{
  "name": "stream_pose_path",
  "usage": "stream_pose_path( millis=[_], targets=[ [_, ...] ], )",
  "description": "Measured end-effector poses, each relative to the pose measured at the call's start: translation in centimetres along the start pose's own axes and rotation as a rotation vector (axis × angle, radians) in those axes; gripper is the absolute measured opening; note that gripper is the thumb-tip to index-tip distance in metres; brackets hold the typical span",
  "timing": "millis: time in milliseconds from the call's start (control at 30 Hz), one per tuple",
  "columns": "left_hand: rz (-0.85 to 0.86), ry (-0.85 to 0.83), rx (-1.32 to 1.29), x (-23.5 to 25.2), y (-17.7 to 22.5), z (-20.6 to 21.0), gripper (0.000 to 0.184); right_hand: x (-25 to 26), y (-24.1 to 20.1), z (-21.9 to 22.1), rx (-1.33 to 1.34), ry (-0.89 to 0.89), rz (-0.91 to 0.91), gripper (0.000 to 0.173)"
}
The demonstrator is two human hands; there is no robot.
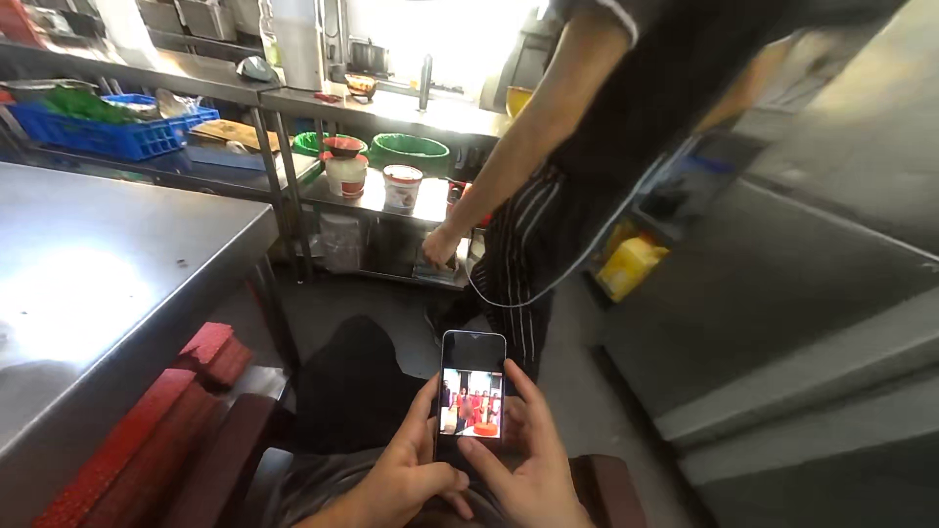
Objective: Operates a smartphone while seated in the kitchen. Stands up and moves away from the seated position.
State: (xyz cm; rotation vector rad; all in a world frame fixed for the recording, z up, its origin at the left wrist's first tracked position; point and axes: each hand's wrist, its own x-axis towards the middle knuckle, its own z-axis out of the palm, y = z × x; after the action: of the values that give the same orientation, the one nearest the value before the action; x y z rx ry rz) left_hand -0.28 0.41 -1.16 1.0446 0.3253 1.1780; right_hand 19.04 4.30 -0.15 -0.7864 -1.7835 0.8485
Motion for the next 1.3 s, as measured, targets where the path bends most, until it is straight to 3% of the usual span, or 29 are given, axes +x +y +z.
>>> stream_pose_path(
  millis=[367, 800, 867, 1000, 1067, 1133, 1300],
  targets=[
    [-0.02, 0.012, -0.006, 0.19, 0.08, -0.15, 0.101, 0.06, 0.56, -0.94, 0.108, -0.055, -0.021, 0.078],
    [-0.037, 0.02, 0.04, 0.01, 0.2, 0.11, 0.103, -0.1, 0.54, -0.41, 0.008, -0.032, -0.03, 0.088],
    [-0.033, 0.015, 0.04, -0.02, 0.15, 0.1, 0.104, -0.06, 0.73, -0.39, 0.003, -0.038, -0.039, 0.081],
    [-0.034, 0.013, 0.033, 0.01, 0.21, 0.02, 0.103, -0.08, 0.72, -0.38, -0.034, -0.019, -0.062, 0.034],
    [-0.031, 0.016, 0.035, -0.02, 0.24, 0.07, 0.102, -0.07, 0.56, -0.47, -0.027, -0.004, -0.092, 0.021],
    [-0.024, 0.005, 0.037, -0.03, 0.25, 0.09, 0.1, -0.04, 0.44, -0.51, 0.003, 0.016, -0.113, 0.02],
    [-0.011, -0.005, 0.044, -0.04, 0.18, -0.03, 0.099, 0.0, 0.24, -0.43, 0.057, 0.007, -0.112, 0.037]
  ],
)
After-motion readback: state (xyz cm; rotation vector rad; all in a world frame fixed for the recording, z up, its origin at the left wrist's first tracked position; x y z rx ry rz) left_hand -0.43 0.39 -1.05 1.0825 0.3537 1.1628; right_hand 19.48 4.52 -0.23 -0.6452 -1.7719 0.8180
